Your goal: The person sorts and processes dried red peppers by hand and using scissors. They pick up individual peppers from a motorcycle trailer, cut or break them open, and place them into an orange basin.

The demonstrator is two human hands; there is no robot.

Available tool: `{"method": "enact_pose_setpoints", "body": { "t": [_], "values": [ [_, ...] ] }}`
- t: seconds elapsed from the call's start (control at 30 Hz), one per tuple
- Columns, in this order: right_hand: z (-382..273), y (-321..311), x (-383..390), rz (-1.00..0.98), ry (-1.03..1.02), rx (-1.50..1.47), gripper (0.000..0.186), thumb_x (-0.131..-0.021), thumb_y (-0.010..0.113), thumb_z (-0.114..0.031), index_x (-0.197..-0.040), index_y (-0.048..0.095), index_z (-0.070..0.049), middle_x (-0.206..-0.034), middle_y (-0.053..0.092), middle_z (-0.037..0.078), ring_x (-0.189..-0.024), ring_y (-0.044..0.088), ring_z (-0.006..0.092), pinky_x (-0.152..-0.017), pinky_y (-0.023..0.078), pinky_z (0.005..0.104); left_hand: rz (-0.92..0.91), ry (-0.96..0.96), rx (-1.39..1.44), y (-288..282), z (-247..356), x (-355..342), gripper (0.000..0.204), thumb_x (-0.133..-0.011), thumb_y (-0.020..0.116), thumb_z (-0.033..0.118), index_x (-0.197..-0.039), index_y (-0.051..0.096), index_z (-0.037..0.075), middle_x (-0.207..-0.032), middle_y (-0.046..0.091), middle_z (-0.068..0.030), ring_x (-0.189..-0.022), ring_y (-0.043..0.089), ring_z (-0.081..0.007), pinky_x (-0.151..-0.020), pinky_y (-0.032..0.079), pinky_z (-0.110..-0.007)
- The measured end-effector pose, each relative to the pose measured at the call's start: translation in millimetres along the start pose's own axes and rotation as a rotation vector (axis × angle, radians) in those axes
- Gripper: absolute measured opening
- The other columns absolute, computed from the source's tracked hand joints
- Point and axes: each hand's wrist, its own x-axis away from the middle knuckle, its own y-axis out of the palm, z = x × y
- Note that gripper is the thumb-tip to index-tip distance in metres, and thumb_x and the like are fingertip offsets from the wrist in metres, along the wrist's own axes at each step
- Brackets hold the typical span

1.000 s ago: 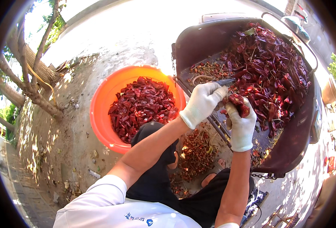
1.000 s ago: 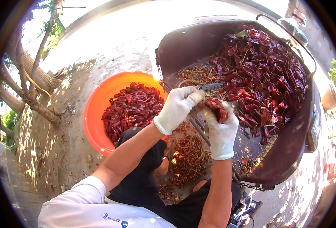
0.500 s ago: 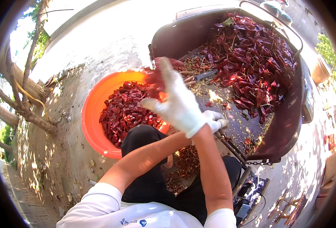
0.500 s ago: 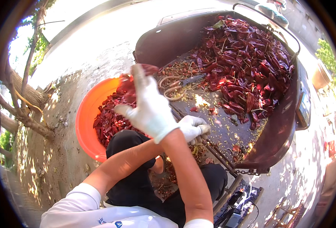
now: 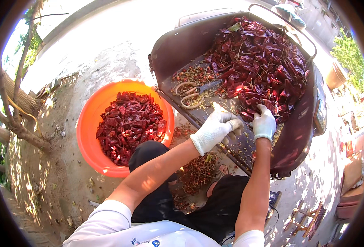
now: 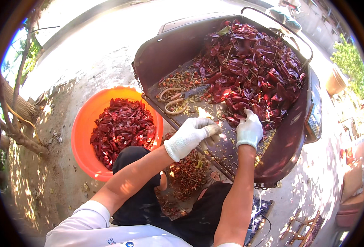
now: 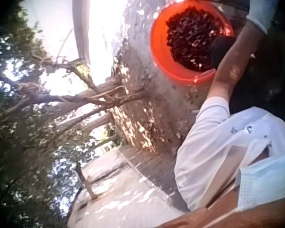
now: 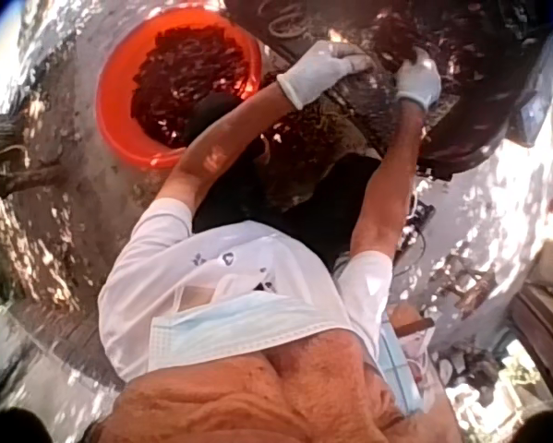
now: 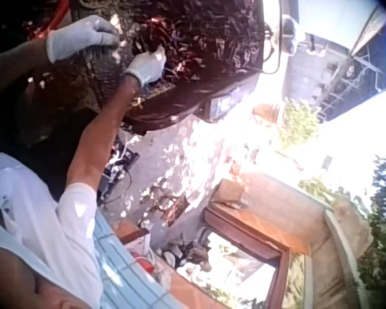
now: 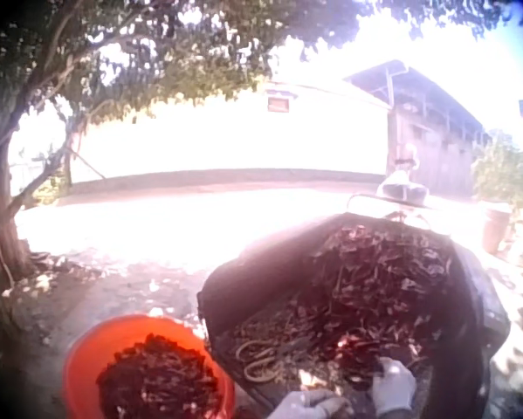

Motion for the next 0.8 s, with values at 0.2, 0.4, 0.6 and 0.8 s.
{"method": "enact_pose_setpoints", "body": {
  "t": [0.2,0.4,0.6,0.8],
  "values": [
    [11,25,8,-0.159,0.029,0.194,0.039,-0.086,0.067,-0.023,-0.124,0.062,-0.018,-0.112,0.066,0.012,-0.100,0.065,0.0324,-0.085,0.052,0.0440,0.073,0.089,0.078,-14,15,-5,0.025,-0.098,0.058,0.024,-0.105,0.068,0.002,-0.088,0.070,-0.0044,-0.071,0.064,-0.0095,-0.057,0.050,-0.022],
    [-13,8,21,-0.066,0.027,0.031,0.025,-0.088,0.065,-0.030,-0.109,0.071,-0.018,-0.097,0.069,0.014,-0.091,0.067,0.0327,-0.080,0.052,0.0437,0.159,0.084,0.072,-21,18,-9,0.023,-0.098,0.058,0.021,-0.107,0.066,0.002,-0.089,0.070,-0.0037,-0.072,0.064,-0.0079,-0.056,0.048,-0.021],
    [-30,-17,27,0.004,0.185,-0.426,0.023,-0.087,0.068,-0.023,-0.105,0.073,-0.010,-0.090,0.071,0.015,-0.080,0.069,0.0315,-0.073,0.052,0.0381,0.219,0.055,0.029,-10,18,-12,0.023,-0.097,0.058,0.018,-0.112,0.065,0.002,-0.093,0.069,-0.0028,-0.077,0.063,-0.0059,-0.057,0.047,-0.019],
    [-37,-22,36,0.229,-0.172,-0.455,0.017,-0.084,0.071,-0.013,-0.100,0.073,-0.008,-0.087,0.070,0.012,-0.073,0.069,0.0263,-0.068,0.053,0.0337,0.529,0.581,-0.638,-2,4,-16,0.035,-0.086,0.071,0.017,-0.119,0.065,0.010,-0.108,0.067,-0.0085,-0.095,0.065,-0.0225,-0.075,0.052,-0.031]
  ]
}}
